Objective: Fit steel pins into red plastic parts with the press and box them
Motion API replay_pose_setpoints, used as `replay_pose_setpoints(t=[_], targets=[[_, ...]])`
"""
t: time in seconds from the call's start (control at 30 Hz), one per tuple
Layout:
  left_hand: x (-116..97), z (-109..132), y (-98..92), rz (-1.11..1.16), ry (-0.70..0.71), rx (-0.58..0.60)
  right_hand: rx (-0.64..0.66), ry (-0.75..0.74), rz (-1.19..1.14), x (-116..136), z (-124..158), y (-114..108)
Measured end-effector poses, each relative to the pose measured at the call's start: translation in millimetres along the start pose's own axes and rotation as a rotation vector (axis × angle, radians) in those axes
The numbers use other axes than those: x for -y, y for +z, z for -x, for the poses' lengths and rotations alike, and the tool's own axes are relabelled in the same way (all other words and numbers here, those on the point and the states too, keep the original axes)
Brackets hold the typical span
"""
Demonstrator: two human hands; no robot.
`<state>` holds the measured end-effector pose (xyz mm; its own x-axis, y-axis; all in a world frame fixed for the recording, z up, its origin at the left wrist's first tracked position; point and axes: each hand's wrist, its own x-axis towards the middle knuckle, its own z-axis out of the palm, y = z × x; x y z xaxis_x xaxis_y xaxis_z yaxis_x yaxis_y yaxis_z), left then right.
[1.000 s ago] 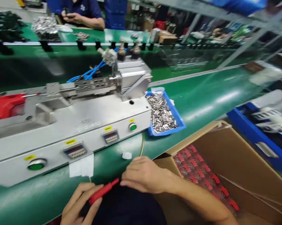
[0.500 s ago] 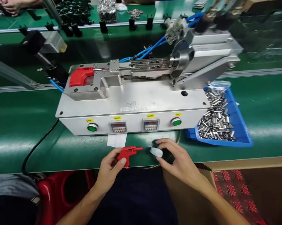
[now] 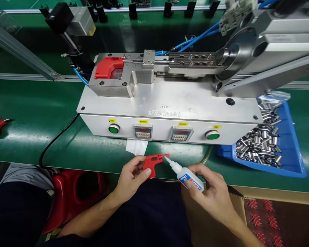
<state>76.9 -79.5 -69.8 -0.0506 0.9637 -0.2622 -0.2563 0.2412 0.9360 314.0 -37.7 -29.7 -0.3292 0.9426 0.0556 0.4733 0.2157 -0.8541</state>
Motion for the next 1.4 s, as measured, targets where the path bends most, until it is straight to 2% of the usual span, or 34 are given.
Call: replay_pose_setpoints(t=[0.17,0.73,0.9,1.1,1.23,1.4], targets=[[-0.4,0.8,-2.6,-0.036,-0.006,0.008,0.005,0.034,0.030,5.0,-1.0,-1.8],[2.0,1.9,-4.0,-0.043,-0.010,0.005,-0.026,0.008,0.040,6.4,-2.2,-2.3],[3.7,2.8,-5.1,-0.015,-0.011,0.015,-0.001,0.034,0.017,1.4,-0.7,-2.1],[7.9,-0.2,-7.9,0.046,0.025,0.031,0.059,0.132,-0.057,-13.1,-1.8,0.1],[8.1,-7.1,-18.9,0.030,0.052,0.002,0.093,0.092,0.056,-31.8,-7.3,2.9],[0.3,-19.0,-50.1,0.011,0.108,-0.062,0.067,-0.108,0.266,-51.5,-16.5,1.6]])
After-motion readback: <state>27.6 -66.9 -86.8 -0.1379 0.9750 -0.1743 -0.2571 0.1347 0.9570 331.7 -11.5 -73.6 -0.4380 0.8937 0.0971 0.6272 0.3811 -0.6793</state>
